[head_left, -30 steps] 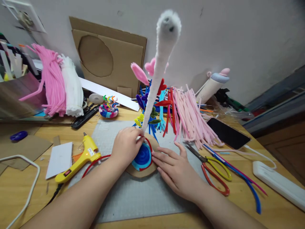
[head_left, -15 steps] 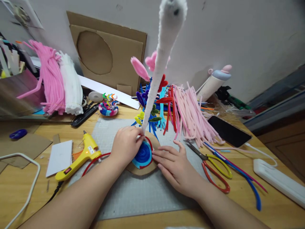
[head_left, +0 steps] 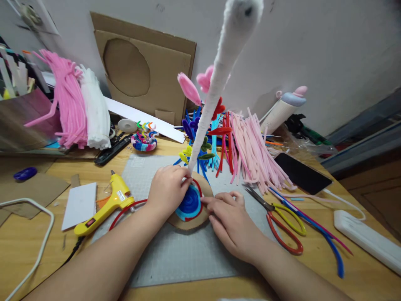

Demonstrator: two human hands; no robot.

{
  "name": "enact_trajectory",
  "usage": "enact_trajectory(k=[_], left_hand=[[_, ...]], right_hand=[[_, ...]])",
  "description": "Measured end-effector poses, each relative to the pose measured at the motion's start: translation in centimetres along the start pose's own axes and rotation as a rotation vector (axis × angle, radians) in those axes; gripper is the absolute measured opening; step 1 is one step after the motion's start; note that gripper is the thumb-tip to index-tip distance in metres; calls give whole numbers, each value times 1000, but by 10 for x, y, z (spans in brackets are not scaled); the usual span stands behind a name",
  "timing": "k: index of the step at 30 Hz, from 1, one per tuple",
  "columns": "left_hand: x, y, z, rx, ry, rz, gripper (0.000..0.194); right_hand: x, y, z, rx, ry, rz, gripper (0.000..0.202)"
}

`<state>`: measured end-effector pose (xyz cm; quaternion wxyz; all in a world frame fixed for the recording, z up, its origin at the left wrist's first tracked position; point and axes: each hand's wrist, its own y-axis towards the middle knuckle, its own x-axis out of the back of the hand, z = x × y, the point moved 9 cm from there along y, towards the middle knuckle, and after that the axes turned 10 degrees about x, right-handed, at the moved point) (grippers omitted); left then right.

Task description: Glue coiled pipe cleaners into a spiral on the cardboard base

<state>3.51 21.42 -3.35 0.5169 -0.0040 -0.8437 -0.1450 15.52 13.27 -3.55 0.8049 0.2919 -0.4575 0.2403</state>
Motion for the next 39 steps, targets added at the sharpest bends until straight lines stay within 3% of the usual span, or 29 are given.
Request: enact_trajectory(k=[17,25,27,30,33,35,37,39], left_hand=[[3,-4,8,48,98,41,8],[1,-4,9,57,123,61,10],[1,-3,9,57,123,67,10],[3,-3,8,57,120,69,10],[5,-4,7,62,117,67,11],[6,-5,7,68,116,65,11],[6,-6,6,71,115,64,11],[6,-6,6,71,116,65,11]], right_hand=[[-3,6,-11,-70,88,-85,13],[10,9,-15,-12,0,-215,33],[13,9,-26,-71,165,-294,30],[4,6,-55,-292,601,-402,19],[-17,8,-68,-415,935,-378,16],[-23,10,-69,-412,1006,-352,15],[-19,11,-67,-375,894,-335,15],[-7,13,-59,-270,590,-308,21]])
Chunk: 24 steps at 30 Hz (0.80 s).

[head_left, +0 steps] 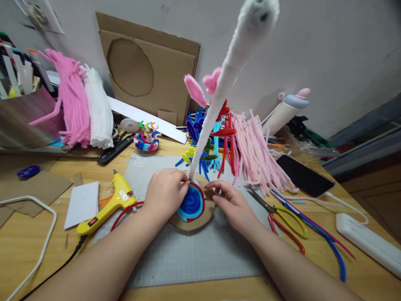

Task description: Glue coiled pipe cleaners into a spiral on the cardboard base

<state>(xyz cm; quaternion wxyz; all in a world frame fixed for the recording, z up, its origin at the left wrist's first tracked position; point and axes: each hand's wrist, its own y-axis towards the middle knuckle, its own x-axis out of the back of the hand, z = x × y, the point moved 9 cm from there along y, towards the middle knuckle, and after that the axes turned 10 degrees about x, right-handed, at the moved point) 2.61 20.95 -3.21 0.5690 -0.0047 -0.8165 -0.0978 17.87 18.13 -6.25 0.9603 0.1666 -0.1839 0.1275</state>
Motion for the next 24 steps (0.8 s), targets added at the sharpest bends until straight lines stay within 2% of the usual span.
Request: enact_trajectory(k=[3,6,17,24], left_hand=[[-1,1,0,0,3,1,12],[-2,1,0,4,6,3,13],[-2,2,6,20,-33,20,14],[4,-1,25,86,-72,32,13]], right_hand=[[-5,0,26,220,-498,108,30],[-14,0,31,256,-741,210,33],[-23,5,31,291,-934,264,35],[-29,12,39,400,-987,270,28]])
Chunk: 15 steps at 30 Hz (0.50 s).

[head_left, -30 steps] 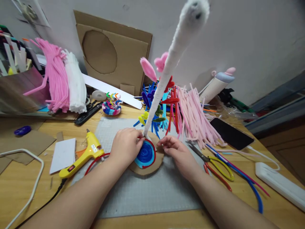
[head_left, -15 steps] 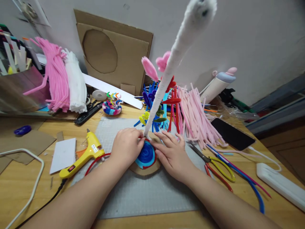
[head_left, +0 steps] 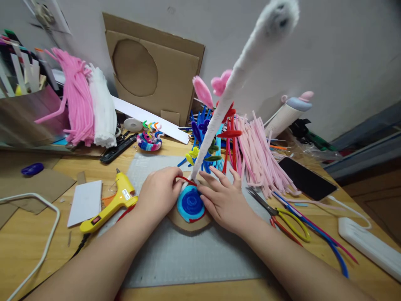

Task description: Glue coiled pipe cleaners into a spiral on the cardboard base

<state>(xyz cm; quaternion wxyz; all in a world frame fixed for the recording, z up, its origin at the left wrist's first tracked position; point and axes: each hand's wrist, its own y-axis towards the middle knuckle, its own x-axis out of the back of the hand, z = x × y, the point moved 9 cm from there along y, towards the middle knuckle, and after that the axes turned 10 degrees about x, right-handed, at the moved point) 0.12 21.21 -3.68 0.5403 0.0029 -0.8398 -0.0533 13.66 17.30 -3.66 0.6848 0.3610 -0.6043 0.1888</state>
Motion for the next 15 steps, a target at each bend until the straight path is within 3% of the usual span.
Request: enact_trajectory(k=[8,15], left_hand=[[1,-5,1,40,1,32,14],[11,-11,6,89,22,68,17]], right_hand=[[-3,2,-6,-22,55,35,30],[-10,5,-6,-63,99,41,32]])
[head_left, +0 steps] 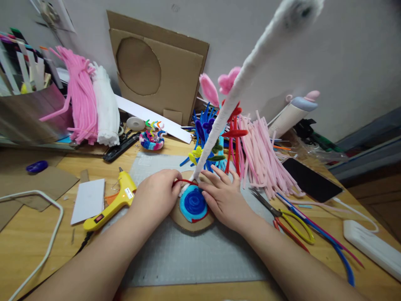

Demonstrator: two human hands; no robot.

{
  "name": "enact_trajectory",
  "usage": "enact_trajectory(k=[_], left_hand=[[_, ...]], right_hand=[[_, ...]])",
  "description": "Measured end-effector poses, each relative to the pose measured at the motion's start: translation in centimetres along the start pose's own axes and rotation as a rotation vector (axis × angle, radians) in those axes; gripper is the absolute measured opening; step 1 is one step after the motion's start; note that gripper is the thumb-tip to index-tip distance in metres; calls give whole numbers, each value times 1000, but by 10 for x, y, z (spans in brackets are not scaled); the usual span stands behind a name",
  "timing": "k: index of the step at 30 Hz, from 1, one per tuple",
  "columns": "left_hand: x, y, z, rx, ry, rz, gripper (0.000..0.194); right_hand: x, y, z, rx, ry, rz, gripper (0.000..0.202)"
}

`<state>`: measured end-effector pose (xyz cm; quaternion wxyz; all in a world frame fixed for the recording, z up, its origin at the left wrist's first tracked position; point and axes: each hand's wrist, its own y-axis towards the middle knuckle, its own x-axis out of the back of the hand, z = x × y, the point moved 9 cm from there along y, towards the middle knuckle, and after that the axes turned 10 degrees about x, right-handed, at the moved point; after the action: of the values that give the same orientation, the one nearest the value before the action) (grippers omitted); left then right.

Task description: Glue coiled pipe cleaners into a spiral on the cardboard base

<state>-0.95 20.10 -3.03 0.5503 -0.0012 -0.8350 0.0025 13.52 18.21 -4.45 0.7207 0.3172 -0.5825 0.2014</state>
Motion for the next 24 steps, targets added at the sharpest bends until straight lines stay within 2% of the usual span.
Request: enact_trajectory(k=[6,24], left_hand=[[-5,-14,6,46,-24,84,23],[-13,-24,-4,-6,120,137,20]], right_hand=[[0,1,0,1,11,-12,32],[0,1,-1,-9,33,-9,32]])
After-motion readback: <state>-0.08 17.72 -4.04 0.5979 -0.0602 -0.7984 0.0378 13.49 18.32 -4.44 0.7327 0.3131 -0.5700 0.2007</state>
